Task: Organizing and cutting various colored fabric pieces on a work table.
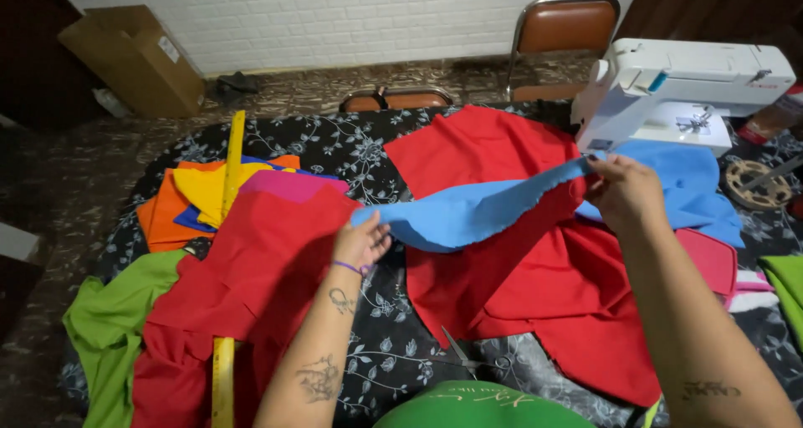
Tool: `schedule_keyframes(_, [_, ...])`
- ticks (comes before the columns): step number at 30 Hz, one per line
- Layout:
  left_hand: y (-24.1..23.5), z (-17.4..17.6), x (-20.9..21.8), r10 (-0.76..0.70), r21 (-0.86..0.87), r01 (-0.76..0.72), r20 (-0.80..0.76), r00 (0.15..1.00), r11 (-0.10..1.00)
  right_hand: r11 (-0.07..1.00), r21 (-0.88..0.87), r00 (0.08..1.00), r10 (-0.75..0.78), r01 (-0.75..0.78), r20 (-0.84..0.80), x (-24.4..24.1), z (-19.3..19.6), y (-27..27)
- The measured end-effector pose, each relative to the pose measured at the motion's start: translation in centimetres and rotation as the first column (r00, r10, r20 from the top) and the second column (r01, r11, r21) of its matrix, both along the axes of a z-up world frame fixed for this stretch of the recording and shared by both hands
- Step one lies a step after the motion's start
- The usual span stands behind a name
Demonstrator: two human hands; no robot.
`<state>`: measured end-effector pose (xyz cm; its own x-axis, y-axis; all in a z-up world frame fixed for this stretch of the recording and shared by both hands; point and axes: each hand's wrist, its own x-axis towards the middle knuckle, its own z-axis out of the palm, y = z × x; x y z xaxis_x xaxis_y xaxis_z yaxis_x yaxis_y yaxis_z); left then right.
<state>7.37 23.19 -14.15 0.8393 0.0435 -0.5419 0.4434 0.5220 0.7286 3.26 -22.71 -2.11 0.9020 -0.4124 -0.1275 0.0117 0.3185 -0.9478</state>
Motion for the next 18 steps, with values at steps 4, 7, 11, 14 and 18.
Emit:
schedule_keyframes(4, [-0.5,-12.5,-3.6,-0.121,-0.023,0.119,-0.202,0.972,0.993,0.996,0.087,0.996,0.013,-0.021,0.091,0.4,5.5,3.4])
schedule_keyframes(7, [-2.5,-17.1,-9.1,-0.171,-0.223,0.085,-0.407,0.897,0.971,0.992,0.125,0.994,0.015,-0.029,0.112,0.2,9.2,5.8])
schedule_keyframes(11, [-5.7,-21.2,-12.7,-0.25,-0.409,0.071,-0.403,0.881,0.91,0.996,0.074,0.992,0.05,-0.059,0.119,-1.0,13.6,8.9])
schedule_keyframes(14, [-7.0,-22.1,-14.1,-0.339,-0.631,0.094,-0.279,0.898,0.77,0.994,0.03,0.981,0.098,-0.104,0.169,-1.9,16.0,10.5])
schedule_keyframes(18, [-8.0,-15.6,-16.9,-0.411,-0.862,0.109,-0.122,0.903,0.495,0.993,0.021,0.965,0.11,-0.119,0.236,-2.0,17.5,11.2])
